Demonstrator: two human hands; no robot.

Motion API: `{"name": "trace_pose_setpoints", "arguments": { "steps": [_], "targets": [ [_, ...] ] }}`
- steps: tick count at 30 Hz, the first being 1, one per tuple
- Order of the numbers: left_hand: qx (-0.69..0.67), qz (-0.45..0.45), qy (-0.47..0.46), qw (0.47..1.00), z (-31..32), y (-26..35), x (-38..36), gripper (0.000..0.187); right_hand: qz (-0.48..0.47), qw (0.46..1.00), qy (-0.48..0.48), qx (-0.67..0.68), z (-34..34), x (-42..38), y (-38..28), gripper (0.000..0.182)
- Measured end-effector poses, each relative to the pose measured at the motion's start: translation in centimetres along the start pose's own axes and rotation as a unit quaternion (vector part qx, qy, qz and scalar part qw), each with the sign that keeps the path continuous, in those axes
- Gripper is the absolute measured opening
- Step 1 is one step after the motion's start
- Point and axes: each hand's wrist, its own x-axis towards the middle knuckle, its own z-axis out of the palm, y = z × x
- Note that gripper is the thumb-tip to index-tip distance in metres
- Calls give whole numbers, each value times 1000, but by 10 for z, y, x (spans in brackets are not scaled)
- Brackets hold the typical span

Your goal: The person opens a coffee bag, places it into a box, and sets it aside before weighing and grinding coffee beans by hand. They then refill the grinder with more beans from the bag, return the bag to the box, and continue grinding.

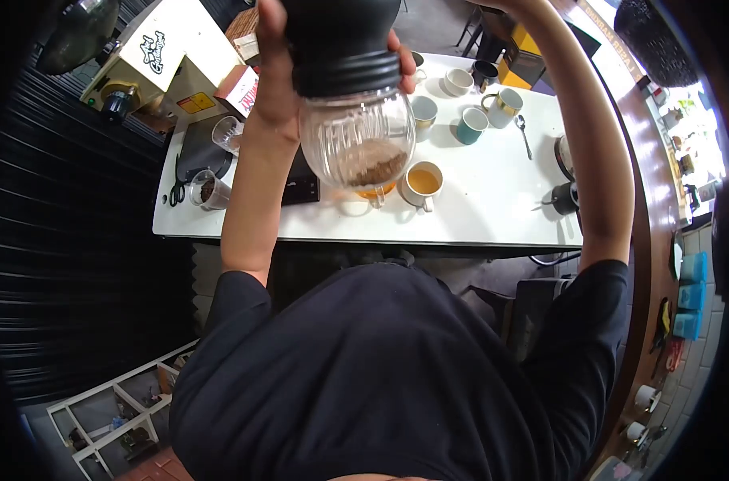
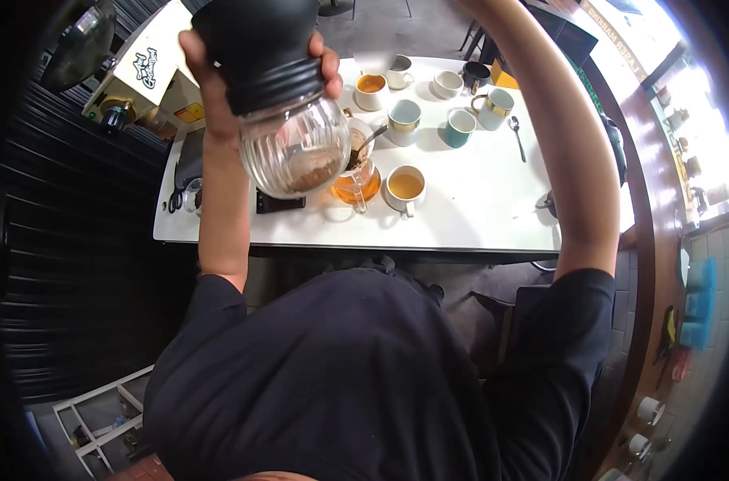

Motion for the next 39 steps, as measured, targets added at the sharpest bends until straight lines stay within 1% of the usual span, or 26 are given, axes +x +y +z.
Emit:
{"name": "trace_pose_setpoints", "arguments": {
  "steps": [1,2,3,4,6,8,9,10,11,12,13,14,16,18,19,20,21,22,24,26,28,30,32,35,37,39],
  "targets": [
    [-60,-1,0,998,-2,1,5,109,-4,1000,2,1,-4,-5,2,30],
    [-56,-2,0,998,-3,3,10,109,-20,998,52,-28,-7,-8,5,29],
    [-43,-5,7,999,-3,5,16,107,-34,993,102,-57,-10,-11,6,28],
    [-32,-9,14,999,-4,6,22,106,-34,992,104,-57,-12,-13,8,28],
    [-10,-13,12,1000,-7,7,32,104,-81,980,174,-49,-17,-19,11,27],
    [36,-12,30,999,-4,7,38,102,-80,975,203,-35,-22,-31,6,26],
    [143,37,26,989,0,4,41,100,-39,977,208,-7,-29,-41,3,25],
    [142,37,24,989,11,-3,41,100,3,977,213,21,-33,-49,-1,24],
    [322,34,83,943,26,-14,40,102,-31,972,229,39,-36,-56,9,21],
    [488,30,140,861,34,-23,41,103,-28,972,228,36,-39,-64,14,21],
    [493,69,142,856,18,-36,45,92,-28,972,228,40,-43,-73,17,21],
    [417,45,167,892,26,-44,49,80,-27,972,229,44,-47,-83,21,21],
    [400,38,192,895,41,-62,60,80,-40,968,247,12,-52,-100,37,22],
    [395,16,230,889,43,-88,68,82,-26,939,290,-181,-60,-121,51,23],
    [408,12,244,880,41,-105,72,81,-41,933,325,-146,-61,-129,67,28],
    [403,-7,239,883,39,-122,73,75,-39,933,325,-149,-64,-143,67,28],
    [399,4,239,885,40,-141,74,72,-25,928,354,-115,-64,-163,66,27],
    [394,15,241,887,42,-160,76,69,-12,921,381,-80,-63,-185,56,27],
    [414,-12,226,882,35,-200,78,67,12,903,429,-8,-57,-228,38,28],
    [338,-44,234,910,26,-243,75,74,-10,889,441,-126,-42,-266,27,18],
    [322,-55,257,909,21,-281,75,77,44,913,388,-117,-19,-306,23,17],
    [379,-53,249,890,16,-308,72,80,70,931,339,-115,3,-333,9,15],
    [456,-29,264,849,13,-328,72,85,95,945,307,-56,24,-359,13,16],
    [487,-24,286,825,-3,-353,73,86,140,946,291,-2,47,-390,26,17],
    [492,13,324,808,-9,-365,74,77,179,937,291,68,63,-408,39,18],
    [509,12,325,797,-13,-368,74,77,206,931,280,114,79,-417,49,18]
  ]
}}
